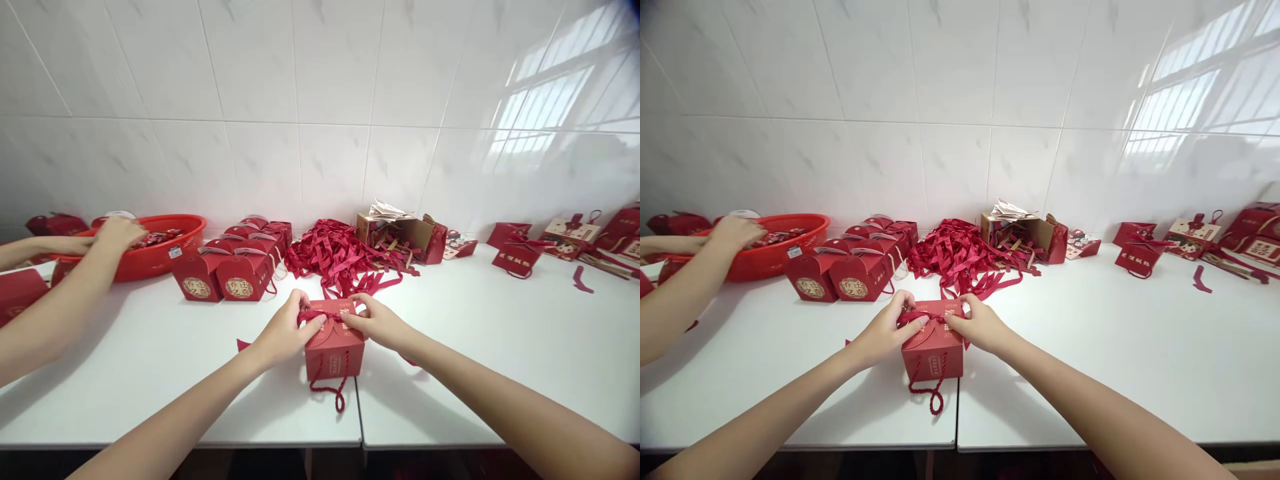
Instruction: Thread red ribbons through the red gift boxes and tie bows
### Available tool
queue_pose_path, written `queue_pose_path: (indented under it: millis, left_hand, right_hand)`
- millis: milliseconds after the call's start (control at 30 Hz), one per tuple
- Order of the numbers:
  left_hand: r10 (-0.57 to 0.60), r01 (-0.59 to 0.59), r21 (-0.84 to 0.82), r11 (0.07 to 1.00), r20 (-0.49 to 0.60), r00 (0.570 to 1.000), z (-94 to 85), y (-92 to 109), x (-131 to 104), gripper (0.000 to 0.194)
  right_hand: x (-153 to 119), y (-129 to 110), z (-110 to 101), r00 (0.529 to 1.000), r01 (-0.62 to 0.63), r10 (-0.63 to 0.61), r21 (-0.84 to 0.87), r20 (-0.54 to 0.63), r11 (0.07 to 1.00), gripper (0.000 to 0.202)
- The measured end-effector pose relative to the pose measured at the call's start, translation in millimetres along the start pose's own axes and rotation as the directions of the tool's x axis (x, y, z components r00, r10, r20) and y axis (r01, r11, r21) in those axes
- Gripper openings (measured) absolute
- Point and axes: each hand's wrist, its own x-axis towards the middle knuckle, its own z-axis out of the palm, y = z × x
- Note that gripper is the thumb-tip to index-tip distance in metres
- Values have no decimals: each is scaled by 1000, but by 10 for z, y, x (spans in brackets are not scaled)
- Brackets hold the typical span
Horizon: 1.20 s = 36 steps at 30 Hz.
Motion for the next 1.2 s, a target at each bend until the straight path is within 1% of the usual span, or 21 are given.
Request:
queue_pose_path:
  millis: [200,333,433,500,567,633,667,700,733,767,800,867,900,933,967,1033,1067,1100,1133,1167,1200]
  left_hand:
    - [11,-11,-43,999,-4,1000,23,-14,-10,25]
    - [3,-4,-47,999,-9,1000,65,-43,-11,25]
    - [-30,29,-58,998,-26,999,56,-77,-53,31]
    - [-55,51,-68,996,-44,998,6,-93,-85,35]
    - [-66,62,-97,993,-29,997,-85,-99,-97,31]
    - [-105,109,-112,988,37,994,-209,-96,-81,28]
    - [-149,158,-99,982,96,984,-278,-95,-64,27]
    - [-201,215,-73,974,166,965,-346,-95,-44,25]
    - [-254,271,-37,962,242,936,-411,-95,-23,22]
    - [-294,314,-7,949,330,897,-467,-95,-4,20]
    - [-312,345,2,939,432,846,-512,-94,12,19]
    - [-268,387,-62,920,622,736,-565,-81,29,20]
    - [-219,410,-127,903,685,694,-573,-64,30,22]
    - [-163,430,-207,879,716,679,-570,-39,27,25]
    - [-114,438,-293,850,708,697,-558,-6,20,28]
    - [-68,404,-427,809,615,786,-513,83,-3,30]
    - [-66,374,-462,804,556,829,-483,134,-16,30]
    - [-72,339,-474,812,496,865,-449,185,-31,30]
    - [-74,296,-467,833,437,896,-410,233,-46,29]
    - [-65,242,-446,862,376,924,-366,275,-62,29]
    - [-44,175,-410,895,309,950,-319,310,-78,28]
  right_hand:
    - [21,26,11,999,11,-12,25,38,1000,38]
    - [21,45,32,998,28,-31,64,49,998,42]
    - [18,90,-10,999,54,-54,11,-2,998,45]
    - [1,125,-83,990,120,-121,-16,-76,993,40]
    - [-36,147,-178,971,218,-219,-16,-96,976,33]
    - [-95,143,-272,950,308,-311,-72,-21,949,29]
    - [-129,133,-312,936,351,-350,-140,33,926,29]
    - [-160,121,-342,921,390,-381,-227,83,892,30]
    - [-185,111,-364,906,421,-408,-323,111,847,31]
    - [-200,105,-377,892,442,-436,-420,115,792,30]
    - [-202,106,-380,880,445,-464,-511,100,735,29]
    - [-167,124,-366,855,408,-519,-653,27,638,28]
    - [-136,139,-351,832,389,-555,-691,-21,609,30]
    - [-101,154,-334,799,383,-597,-706,-72,596,31]
    - [-68,165,-314,756,392,-643,-703,-121,594,32]
    - [-20,166,-272,661,446,-721,-663,-210,602,33]
    - [-9,154,-250,620,478,-745,-635,-246,607,33]
    - [-8,134,-228,591,509,-760,-605,-272,613,32]
    - [-13,108,-203,579,535,-763,-572,-288,622,32]
    - [-23,77,-176,583,554,-757,-537,-296,636,31]
    - [-35,45,-145,601,567,-743,-497,-295,656,30]
